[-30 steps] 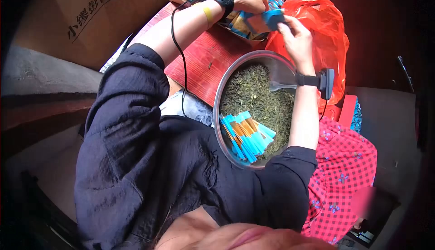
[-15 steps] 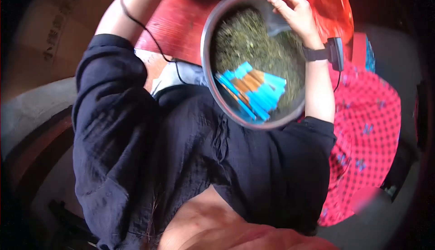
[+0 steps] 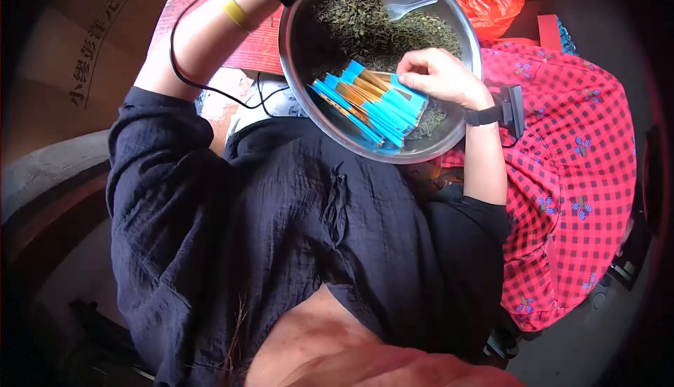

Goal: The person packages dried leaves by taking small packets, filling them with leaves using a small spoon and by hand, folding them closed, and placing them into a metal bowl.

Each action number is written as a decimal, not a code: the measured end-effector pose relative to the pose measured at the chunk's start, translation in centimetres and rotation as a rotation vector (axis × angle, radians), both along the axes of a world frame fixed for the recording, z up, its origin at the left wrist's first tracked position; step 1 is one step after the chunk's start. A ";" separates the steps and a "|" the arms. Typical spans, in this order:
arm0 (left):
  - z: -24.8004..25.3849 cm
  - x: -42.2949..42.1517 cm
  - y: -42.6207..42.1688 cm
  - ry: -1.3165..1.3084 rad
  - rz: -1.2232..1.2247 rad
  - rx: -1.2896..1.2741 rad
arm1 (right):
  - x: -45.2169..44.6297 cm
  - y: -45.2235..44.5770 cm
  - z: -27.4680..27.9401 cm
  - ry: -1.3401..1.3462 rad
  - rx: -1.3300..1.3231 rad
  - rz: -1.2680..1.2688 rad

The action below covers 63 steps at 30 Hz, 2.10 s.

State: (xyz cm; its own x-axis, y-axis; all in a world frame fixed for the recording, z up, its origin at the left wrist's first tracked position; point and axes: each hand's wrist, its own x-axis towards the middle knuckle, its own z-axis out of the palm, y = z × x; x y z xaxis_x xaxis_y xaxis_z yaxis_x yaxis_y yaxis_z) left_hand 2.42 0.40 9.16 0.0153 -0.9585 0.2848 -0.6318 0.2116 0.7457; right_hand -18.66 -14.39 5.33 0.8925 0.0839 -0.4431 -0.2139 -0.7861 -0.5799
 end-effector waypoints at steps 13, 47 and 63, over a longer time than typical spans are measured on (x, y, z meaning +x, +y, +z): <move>-7.6 -4.8 -2.5 0.374 0.014 0.385 | 4.9 -3.1 0.1 -0.578 0.227 -0.316; -6.8 -3.5 -2.4 0.171 0.702 0.098 | 11.5 -4.0 -5.0 -0.288 -0.585 -0.419; -7.0 -3.2 -2.3 0.225 0.762 -0.047 | 10.5 -6.5 -4.8 -0.501 -0.374 -0.277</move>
